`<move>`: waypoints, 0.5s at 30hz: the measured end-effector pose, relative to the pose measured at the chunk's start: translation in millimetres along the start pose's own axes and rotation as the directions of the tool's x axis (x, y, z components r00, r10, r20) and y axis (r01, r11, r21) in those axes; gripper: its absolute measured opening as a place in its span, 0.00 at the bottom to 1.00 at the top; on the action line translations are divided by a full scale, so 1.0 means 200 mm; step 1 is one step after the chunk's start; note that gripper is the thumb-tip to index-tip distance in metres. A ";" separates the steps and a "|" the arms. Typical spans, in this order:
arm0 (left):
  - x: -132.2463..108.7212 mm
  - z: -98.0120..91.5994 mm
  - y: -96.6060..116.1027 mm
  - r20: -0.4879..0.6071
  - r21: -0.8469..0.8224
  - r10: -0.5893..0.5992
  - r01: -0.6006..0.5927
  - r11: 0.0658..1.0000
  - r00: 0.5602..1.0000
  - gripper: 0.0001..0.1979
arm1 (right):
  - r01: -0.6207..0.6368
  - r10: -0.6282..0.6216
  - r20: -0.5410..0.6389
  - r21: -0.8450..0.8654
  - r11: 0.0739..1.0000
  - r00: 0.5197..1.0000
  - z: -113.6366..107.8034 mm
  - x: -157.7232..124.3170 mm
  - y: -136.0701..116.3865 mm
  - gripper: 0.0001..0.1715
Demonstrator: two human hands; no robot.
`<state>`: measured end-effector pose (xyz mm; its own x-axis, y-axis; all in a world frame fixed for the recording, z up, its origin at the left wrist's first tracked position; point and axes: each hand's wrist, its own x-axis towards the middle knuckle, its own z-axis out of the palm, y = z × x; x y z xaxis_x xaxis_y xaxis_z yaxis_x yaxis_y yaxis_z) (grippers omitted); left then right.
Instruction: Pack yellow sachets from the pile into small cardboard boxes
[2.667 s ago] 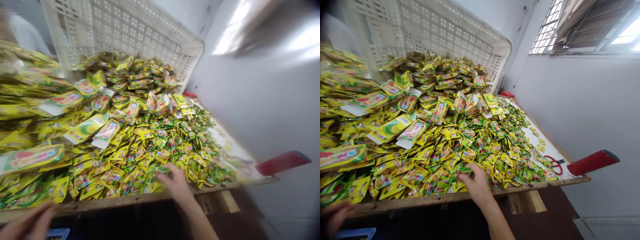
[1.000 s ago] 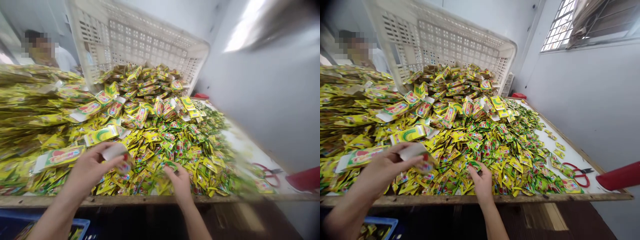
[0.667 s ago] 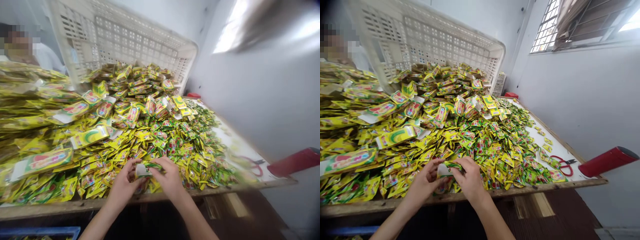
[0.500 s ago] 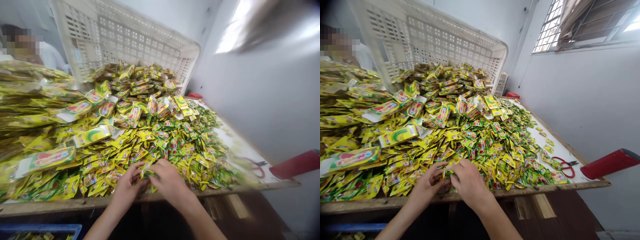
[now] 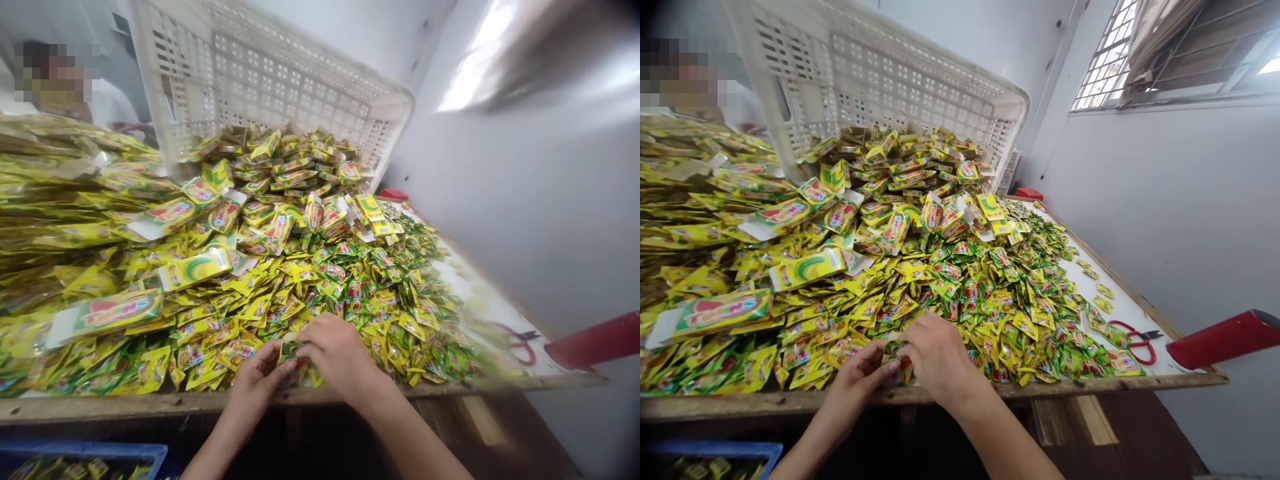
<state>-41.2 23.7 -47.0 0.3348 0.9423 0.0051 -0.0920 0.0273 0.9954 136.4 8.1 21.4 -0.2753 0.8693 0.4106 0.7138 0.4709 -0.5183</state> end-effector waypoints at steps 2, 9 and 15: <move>0.00 0.01 0.00 0.006 -0.023 0.000 0.000 1.000 1.000 0.12 | 0.032 -0.031 0.018 -0.060 0.998 0.999 0.03 0.01 0.01 0.03; -0.01 -0.01 -0.03 0.022 -0.043 0.024 -0.023 0.999 0.999 0.13 | -0.033 0.024 0.080 0.122 0.992 0.997 0.09 -0.06 0.01 0.13; -0.03 -0.05 -0.04 -0.083 -0.081 -0.099 0.092 0.992 0.992 0.16 | -0.404 0.558 0.058 0.752 0.521 0.828 0.17 -0.13 0.05 0.11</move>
<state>-52.9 20.9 -55.3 0.2636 0.9593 -0.1015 -0.1365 0.1412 0.9805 128.6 -5.0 -20.1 0.1329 0.9911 0.0075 -0.0007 0.0076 -1.0000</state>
